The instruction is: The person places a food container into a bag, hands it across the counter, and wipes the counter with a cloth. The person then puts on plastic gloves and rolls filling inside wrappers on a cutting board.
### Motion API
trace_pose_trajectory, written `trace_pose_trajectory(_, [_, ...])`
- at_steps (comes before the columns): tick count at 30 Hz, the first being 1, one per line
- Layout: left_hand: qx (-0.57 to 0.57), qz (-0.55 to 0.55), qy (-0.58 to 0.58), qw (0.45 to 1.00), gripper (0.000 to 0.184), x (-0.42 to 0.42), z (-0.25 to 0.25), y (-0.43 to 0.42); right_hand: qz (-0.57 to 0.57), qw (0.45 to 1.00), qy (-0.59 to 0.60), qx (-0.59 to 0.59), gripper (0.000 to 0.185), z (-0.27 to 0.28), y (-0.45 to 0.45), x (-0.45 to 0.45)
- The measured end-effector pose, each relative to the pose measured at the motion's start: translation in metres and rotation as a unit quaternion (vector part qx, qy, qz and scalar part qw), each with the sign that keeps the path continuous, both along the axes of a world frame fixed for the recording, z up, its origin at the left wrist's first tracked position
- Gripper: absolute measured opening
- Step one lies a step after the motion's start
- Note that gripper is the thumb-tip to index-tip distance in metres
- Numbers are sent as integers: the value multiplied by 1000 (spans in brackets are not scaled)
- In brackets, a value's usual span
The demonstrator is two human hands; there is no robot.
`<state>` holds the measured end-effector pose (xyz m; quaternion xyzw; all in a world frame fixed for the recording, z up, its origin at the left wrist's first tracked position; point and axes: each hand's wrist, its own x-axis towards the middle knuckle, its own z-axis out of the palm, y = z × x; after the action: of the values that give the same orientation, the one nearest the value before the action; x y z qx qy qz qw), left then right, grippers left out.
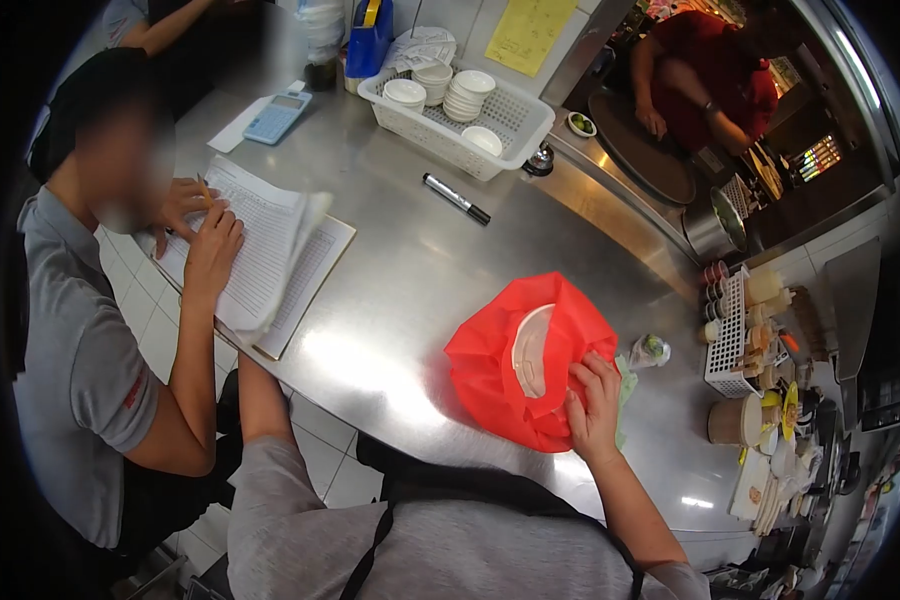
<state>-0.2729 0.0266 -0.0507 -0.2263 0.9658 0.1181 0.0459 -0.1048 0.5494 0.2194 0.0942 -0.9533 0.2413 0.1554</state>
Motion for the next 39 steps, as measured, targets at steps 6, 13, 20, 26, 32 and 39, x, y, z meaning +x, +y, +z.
trace_pose_trajectory(6, [27,-12,5,1000,48,5,21,-19,1,1000,9,-15,32,-5,2,-1])
trace_pose_trajectory(13, [61,-18,8,998,47,0,34,-37,4,1000,4,-16,32,-3,-2,-5])
trace_pose_trajectory(20, [137,-27,136,981,47,46,54,-12,11,1000,15,-12,31,-4,2,-5])
trace_pose_trajectory(26, [-72,68,330,939,36,169,29,42,17,998,51,-30,31,-10,4,-7])
trace_pose_trajectory(32, [597,282,459,595,42,92,-38,64,14,998,39,-37,31,-1,1,-6])
trace_pose_trajectory(39, [613,190,196,741,36,54,-3,76,13,998,27,-54,31,0,3,-3])
